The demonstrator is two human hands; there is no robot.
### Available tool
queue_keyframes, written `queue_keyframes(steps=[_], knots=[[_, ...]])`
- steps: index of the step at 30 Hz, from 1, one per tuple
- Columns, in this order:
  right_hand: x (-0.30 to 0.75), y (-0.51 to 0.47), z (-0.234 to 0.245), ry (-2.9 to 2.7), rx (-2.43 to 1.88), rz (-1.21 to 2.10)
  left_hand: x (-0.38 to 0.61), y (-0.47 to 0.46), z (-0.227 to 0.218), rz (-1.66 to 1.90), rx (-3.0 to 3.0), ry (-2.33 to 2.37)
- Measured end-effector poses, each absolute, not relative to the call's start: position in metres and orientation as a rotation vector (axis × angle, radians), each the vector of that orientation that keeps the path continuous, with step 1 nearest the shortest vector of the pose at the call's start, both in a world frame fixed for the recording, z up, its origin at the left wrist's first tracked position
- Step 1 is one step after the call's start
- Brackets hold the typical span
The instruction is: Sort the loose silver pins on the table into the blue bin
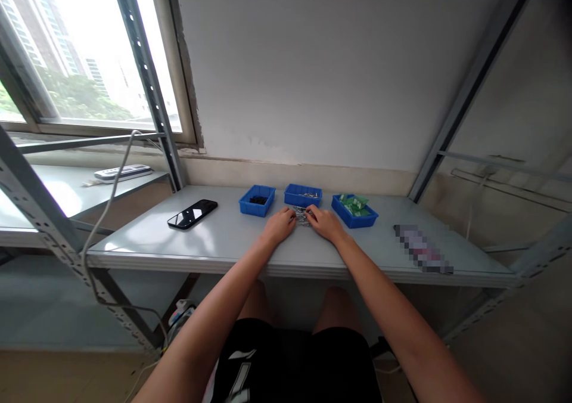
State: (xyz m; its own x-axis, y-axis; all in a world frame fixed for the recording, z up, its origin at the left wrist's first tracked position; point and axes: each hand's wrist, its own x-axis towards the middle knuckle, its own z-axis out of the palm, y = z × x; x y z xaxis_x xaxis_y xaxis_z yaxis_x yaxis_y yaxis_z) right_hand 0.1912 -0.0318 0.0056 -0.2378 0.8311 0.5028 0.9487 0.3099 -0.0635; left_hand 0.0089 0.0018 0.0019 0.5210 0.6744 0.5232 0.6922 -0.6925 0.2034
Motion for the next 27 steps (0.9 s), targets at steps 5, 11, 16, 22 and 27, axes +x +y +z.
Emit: queue_keyframes(steps=[5,11,16,22,27], knots=[[0.1939,-0.0308,0.0046,-2.160,-1.624,-0.332,0.0095,0.0042,0.0010,-1.004,-2.678,-1.215],[0.1923,-0.0317,0.0034,-2.220,-1.640,-0.318,0.0111,0.0002,0.0042,-1.079,-2.687,-1.138],[0.1908,-0.0334,0.0036,-2.243,-1.646,-0.316,0.0114,-0.0044,0.0077,-1.085,-2.723,-1.066],[0.1920,-0.0330,0.0037,-2.240,-1.641,-0.316,0.0110,-0.0028,0.0064,-1.074,-2.717,-1.087],[0.1937,-0.0301,0.0019,-2.222,-1.642,-0.319,0.0103,0.0021,0.0031,-1.035,-2.695,-1.163]])
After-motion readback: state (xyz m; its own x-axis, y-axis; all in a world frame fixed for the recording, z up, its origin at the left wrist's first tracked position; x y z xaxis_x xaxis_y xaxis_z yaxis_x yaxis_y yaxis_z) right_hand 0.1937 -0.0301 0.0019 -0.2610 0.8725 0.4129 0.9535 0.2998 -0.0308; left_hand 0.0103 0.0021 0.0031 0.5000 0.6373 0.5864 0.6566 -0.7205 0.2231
